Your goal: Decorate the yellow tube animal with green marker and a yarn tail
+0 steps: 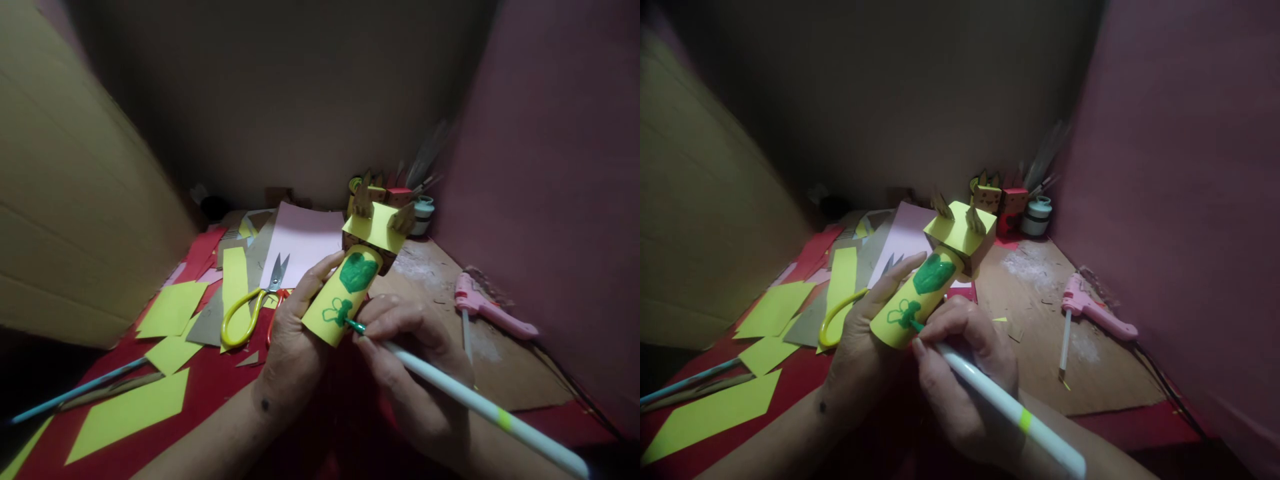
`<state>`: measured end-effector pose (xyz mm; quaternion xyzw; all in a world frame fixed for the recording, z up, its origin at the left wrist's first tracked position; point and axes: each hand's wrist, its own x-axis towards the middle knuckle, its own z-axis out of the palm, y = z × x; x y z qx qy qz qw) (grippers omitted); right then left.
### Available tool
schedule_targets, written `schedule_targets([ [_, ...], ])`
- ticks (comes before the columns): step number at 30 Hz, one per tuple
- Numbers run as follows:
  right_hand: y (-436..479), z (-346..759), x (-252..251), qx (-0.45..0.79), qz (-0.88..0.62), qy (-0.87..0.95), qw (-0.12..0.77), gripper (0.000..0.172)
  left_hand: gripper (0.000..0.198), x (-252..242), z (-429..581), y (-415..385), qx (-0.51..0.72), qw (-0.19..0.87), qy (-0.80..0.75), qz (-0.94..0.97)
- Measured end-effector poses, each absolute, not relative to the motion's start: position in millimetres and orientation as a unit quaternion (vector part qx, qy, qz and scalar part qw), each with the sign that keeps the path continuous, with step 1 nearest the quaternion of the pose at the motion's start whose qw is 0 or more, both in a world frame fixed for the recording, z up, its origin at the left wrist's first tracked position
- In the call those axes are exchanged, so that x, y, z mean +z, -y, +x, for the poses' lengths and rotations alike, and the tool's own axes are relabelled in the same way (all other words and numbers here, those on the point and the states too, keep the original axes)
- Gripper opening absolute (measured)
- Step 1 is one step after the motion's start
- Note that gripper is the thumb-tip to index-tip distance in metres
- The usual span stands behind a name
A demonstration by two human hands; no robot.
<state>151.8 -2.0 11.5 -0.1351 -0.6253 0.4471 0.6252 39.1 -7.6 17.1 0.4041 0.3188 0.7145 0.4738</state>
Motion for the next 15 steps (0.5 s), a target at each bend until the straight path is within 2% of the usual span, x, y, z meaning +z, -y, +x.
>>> schedule_targets([
  [15,2.2,154.0,11.8,0.451,-0.126,0.63,0.62,0.02,0.039,15.5,37.1,7.0,0.71,0.455,-0.332,0.423],
])
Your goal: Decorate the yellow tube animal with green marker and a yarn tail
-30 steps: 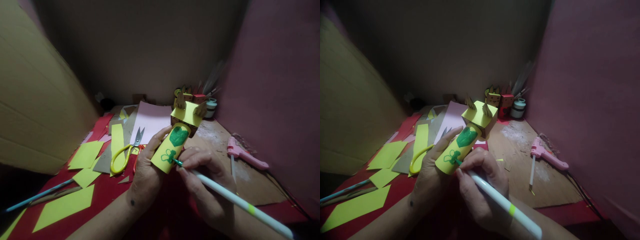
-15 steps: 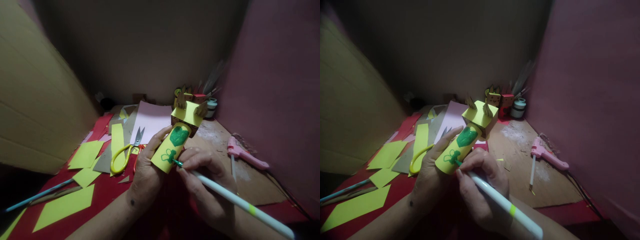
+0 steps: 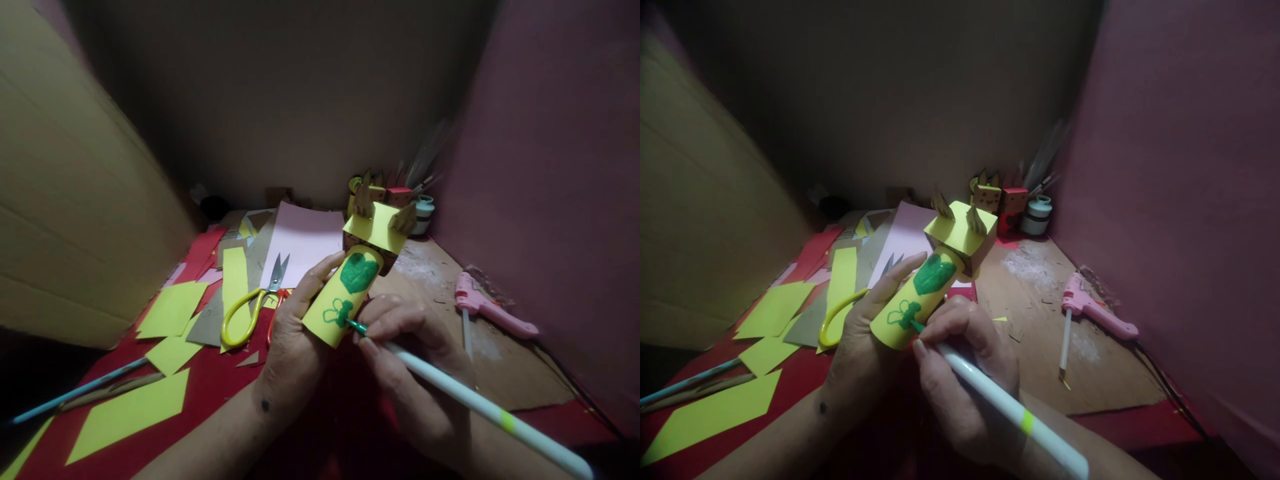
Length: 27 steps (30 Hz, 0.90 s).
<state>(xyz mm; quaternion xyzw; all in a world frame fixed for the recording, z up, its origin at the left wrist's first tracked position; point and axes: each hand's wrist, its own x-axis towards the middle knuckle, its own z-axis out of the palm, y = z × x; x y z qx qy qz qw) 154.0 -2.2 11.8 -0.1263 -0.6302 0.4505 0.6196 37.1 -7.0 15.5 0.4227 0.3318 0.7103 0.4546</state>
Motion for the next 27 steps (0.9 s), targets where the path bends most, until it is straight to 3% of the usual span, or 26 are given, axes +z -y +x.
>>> schedule_targets([
  [27,1.4,149.7,9.7,0.381,-0.199,0.65,0.627,0.015,0.039,17.5,35.2,5.0,0.699,0.479,-0.342,0.404],
])
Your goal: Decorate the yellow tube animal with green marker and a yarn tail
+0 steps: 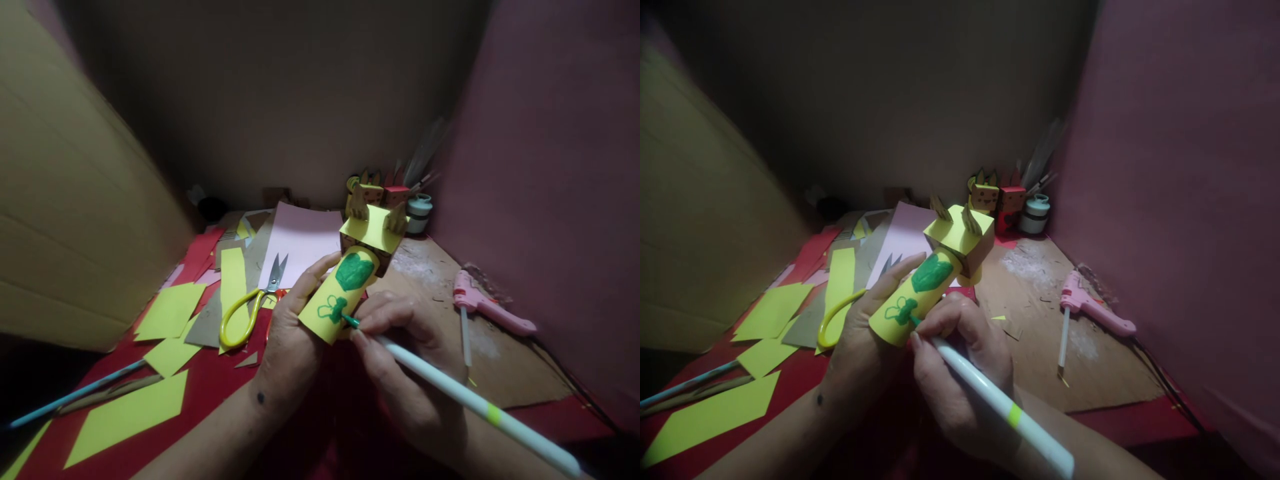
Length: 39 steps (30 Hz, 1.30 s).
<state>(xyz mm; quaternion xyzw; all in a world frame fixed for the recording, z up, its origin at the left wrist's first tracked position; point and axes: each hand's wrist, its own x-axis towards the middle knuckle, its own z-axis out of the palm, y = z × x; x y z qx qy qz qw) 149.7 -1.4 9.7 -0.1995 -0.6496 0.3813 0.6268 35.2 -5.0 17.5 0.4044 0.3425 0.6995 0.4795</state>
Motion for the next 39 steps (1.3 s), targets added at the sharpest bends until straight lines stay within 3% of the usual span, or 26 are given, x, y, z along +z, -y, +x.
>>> schedule_targets([
  [32,2.6,151.1,12.8,0.42,-0.165,0.658,0.603,0.016,0.037,14.6,35.4,4.9,0.695,0.445,-0.394,0.404],
  [39,0.9,153.1,7.1,0.485,-0.15,0.61,0.608,0.013,0.042,11.7,30.6,3.3,0.681,0.432,-0.403,0.433],
])
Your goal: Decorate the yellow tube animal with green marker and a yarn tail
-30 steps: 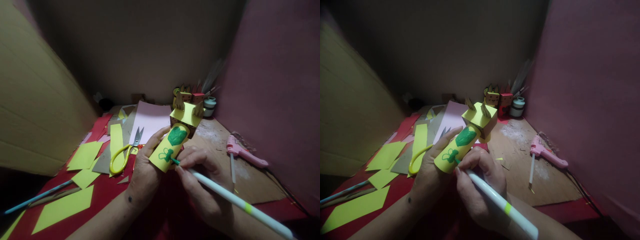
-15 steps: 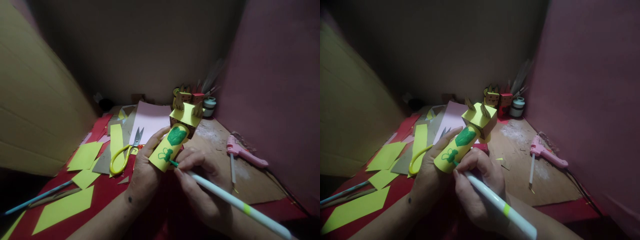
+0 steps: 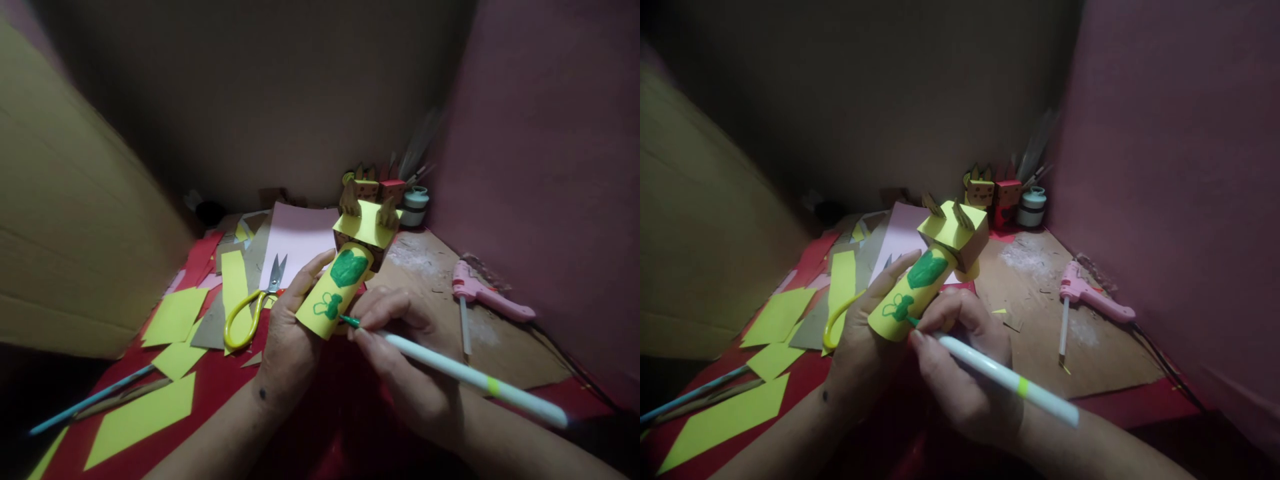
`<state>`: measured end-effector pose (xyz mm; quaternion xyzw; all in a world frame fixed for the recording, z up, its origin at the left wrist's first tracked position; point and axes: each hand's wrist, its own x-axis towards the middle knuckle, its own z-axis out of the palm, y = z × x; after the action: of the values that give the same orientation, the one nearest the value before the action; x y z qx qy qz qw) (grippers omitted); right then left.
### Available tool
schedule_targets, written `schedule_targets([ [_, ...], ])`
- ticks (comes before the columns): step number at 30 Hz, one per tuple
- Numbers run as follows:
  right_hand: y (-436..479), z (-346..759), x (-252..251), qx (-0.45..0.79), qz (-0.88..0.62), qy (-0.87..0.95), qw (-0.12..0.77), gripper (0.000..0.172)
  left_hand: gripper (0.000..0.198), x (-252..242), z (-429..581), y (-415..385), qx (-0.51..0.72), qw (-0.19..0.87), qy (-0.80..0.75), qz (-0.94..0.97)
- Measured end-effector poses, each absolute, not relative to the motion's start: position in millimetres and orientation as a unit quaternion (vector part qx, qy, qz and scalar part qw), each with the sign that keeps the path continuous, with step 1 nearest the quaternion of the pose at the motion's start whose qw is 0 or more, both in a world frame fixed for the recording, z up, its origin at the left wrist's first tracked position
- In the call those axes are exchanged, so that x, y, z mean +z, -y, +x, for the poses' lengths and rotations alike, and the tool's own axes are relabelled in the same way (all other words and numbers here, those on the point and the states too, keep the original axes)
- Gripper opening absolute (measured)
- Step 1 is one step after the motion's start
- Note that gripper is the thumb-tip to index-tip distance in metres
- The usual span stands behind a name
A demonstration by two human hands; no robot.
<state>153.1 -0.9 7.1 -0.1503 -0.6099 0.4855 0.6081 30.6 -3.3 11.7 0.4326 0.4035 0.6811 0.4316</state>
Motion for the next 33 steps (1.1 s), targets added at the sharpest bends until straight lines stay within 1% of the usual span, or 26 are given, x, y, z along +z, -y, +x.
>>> schedule_targets([
  [3,-2,156,3,0.518,-0.157,0.597,0.593,0.009,0.04,12,29,3,0.674,0.424,-0.412,0.444],
  [8,-5,158,4,0.497,-0.17,0.612,0.591,0.007,0.041,11,29,3,0.671,0.425,-0.423,0.436],
  [14,-1,156,15,0.473,-0.162,0.624,0.6,0.01,0.052,7,27,2,0.66,0.449,-0.425,0.426],
  [24,-1,156,15,0.455,-0.188,0.626,0.606,0.008,0.043,9,27,2,0.665,0.42,-0.43,0.444],
  [33,0,154,15,0.451,-0.191,0.625,0.608,0.009,0.044,9,26,5,0.657,0.447,-0.412,0.446],
])
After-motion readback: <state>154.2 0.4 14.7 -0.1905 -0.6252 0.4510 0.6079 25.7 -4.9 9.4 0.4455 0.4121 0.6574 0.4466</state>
